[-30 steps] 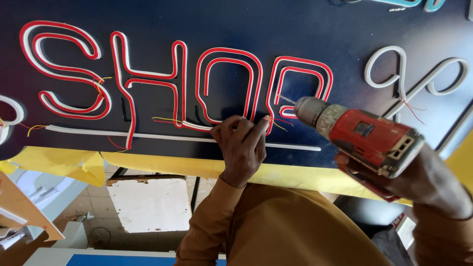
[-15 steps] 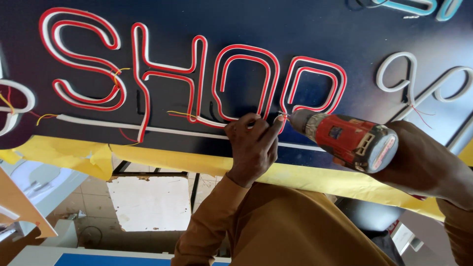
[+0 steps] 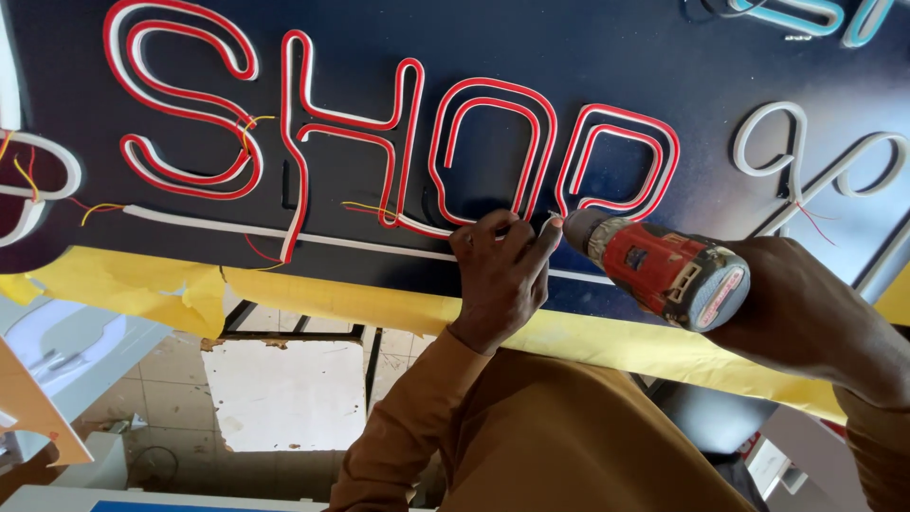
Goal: The person uses a cordless drill to make holes in a neon sign board. They systematically drill along the outlines of the letters and symbols, including the words 'BARBER SHOP' and a pair of scissors, while holding the board steady with their other hand.
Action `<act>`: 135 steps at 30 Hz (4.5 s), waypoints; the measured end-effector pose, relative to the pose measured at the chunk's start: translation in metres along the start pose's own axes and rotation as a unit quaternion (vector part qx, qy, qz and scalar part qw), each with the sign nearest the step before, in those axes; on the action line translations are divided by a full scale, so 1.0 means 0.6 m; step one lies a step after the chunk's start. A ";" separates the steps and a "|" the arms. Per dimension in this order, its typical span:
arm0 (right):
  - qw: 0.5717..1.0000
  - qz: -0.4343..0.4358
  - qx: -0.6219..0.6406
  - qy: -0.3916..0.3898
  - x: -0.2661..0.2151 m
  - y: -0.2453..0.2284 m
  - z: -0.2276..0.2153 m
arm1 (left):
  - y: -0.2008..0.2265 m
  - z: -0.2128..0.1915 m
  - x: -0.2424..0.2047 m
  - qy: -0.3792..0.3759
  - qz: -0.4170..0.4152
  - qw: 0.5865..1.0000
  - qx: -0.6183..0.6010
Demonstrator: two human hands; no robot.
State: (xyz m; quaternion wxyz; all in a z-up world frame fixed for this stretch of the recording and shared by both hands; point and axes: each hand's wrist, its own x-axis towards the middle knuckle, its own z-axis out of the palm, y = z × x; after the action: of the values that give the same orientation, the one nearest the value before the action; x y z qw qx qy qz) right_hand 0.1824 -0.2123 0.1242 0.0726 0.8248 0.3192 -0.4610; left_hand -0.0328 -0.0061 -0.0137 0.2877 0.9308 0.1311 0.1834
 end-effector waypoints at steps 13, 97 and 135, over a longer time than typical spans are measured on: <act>0.990 0.055 -0.128 -0.029 -0.018 -0.105 -0.043 | 0.003 -0.024 -0.020 0.018 0.015 0.998 -0.050; 0.993 -0.089 0.081 0.020 -0.001 -0.162 -0.104 | 0.099 0.080 -0.190 0.142 -0.436 0.416 -0.786; 0.997 -0.049 0.048 0.039 -0.055 -0.204 -0.109 | 0.055 0.119 -0.224 0.067 -0.353 0.442 -0.822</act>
State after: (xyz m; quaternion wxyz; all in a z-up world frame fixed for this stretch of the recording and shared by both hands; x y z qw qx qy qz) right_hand 0.1442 -0.1041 0.2095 -0.0025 0.8278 0.3397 -0.4464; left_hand -0.1189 -0.1143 -0.0851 0.9483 0.1163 0.2547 0.1496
